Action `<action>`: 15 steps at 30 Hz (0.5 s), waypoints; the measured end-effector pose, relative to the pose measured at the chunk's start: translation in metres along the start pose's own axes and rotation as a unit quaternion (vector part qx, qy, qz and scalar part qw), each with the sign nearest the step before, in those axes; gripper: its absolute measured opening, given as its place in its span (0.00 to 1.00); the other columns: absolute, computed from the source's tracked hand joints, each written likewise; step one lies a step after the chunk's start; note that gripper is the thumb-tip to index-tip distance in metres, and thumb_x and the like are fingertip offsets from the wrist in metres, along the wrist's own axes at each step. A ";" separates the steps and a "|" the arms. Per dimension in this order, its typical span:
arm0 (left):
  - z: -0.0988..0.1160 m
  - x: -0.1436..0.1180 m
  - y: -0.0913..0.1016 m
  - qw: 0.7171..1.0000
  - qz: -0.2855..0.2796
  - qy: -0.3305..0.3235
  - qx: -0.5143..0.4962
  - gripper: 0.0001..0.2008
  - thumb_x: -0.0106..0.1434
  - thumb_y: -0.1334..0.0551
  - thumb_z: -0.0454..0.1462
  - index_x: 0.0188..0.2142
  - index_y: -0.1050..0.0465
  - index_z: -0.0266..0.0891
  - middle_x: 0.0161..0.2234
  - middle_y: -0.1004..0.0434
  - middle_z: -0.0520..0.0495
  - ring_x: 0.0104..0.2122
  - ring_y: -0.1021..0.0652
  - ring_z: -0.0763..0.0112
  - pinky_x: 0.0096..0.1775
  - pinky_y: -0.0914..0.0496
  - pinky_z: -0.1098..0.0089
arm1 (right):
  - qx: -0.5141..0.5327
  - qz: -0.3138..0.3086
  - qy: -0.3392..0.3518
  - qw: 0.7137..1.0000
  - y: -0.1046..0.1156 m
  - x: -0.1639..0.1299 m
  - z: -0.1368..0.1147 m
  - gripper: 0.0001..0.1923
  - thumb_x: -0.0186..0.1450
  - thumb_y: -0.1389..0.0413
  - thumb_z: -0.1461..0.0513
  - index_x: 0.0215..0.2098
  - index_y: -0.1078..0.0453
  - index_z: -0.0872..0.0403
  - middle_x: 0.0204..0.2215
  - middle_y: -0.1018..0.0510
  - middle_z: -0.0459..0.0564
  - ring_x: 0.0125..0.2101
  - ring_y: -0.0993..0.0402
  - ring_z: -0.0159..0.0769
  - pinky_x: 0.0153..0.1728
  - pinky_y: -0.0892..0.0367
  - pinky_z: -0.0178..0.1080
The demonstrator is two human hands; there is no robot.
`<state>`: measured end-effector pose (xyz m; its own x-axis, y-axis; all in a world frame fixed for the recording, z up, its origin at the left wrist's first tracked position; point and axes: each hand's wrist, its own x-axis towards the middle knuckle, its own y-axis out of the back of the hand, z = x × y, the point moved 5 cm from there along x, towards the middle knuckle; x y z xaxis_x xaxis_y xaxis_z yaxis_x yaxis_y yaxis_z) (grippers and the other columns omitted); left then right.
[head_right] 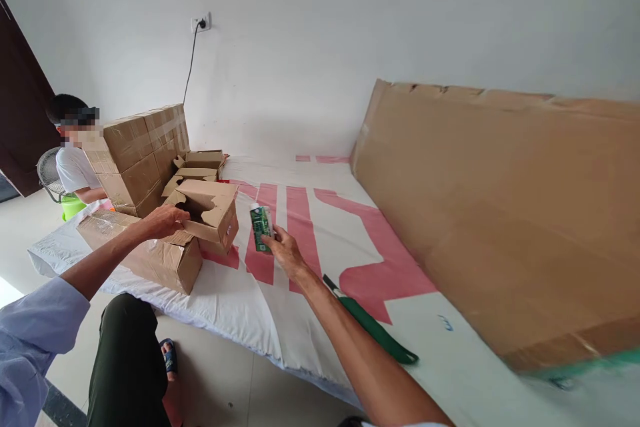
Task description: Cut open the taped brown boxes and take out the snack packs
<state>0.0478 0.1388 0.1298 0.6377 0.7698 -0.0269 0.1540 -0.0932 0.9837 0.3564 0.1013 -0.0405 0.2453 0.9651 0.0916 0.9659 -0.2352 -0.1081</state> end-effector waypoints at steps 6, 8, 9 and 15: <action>-0.003 -0.003 0.008 0.997 -0.061 -0.037 -0.033 0.06 0.62 0.34 0.29 0.35 0.19 0.41 0.36 0.16 0.46 0.41 0.19 0.60 0.40 0.33 0.67 | -0.077 -0.143 0.021 0.987 -0.044 0.031 -0.001 0.20 0.53 0.33 0.53 0.42 0.21 0.53 0.33 0.18 0.48 0.33 0.23 0.39 0.32 0.27 0.39; -0.003 -0.005 0.009 0.996 -0.074 -0.044 -0.031 0.06 0.62 0.33 0.29 0.35 0.19 0.41 0.36 0.17 0.46 0.41 0.19 0.60 0.40 0.34 0.67 | -0.098 -0.180 0.031 0.978 -0.056 0.043 0.001 0.18 0.53 0.33 0.54 0.40 0.21 0.53 0.32 0.18 0.47 0.32 0.24 0.39 0.32 0.28 0.39; -0.003 -0.007 0.010 0.995 -0.078 -0.049 -0.026 0.06 0.63 0.34 0.29 0.35 0.19 0.41 0.37 0.16 0.46 0.42 0.18 0.60 0.39 0.34 0.67 | -0.108 -0.195 0.036 0.974 -0.062 0.049 0.002 0.17 0.53 0.32 0.54 0.39 0.21 0.53 0.32 0.18 0.47 0.32 0.24 0.39 0.33 0.27 0.39; -0.003 -0.012 0.008 0.995 -0.080 -0.047 0.041 0.11 0.66 0.37 0.28 0.41 0.18 0.43 0.39 0.15 0.45 0.43 0.18 0.61 0.42 0.31 0.67 | -0.157 -0.222 0.079 0.959 -0.102 0.083 0.012 0.12 0.59 0.29 0.55 0.38 0.19 0.51 0.33 0.15 0.48 0.40 0.19 0.48 0.42 0.21 0.46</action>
<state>0.0389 0.1305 0.1382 0.6672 0.7168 -0.2026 0.3176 -0.0278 0.9478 0.2777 0.2071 -0.0342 -0.2097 0.9546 0.2116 0.9494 0.1470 0.2776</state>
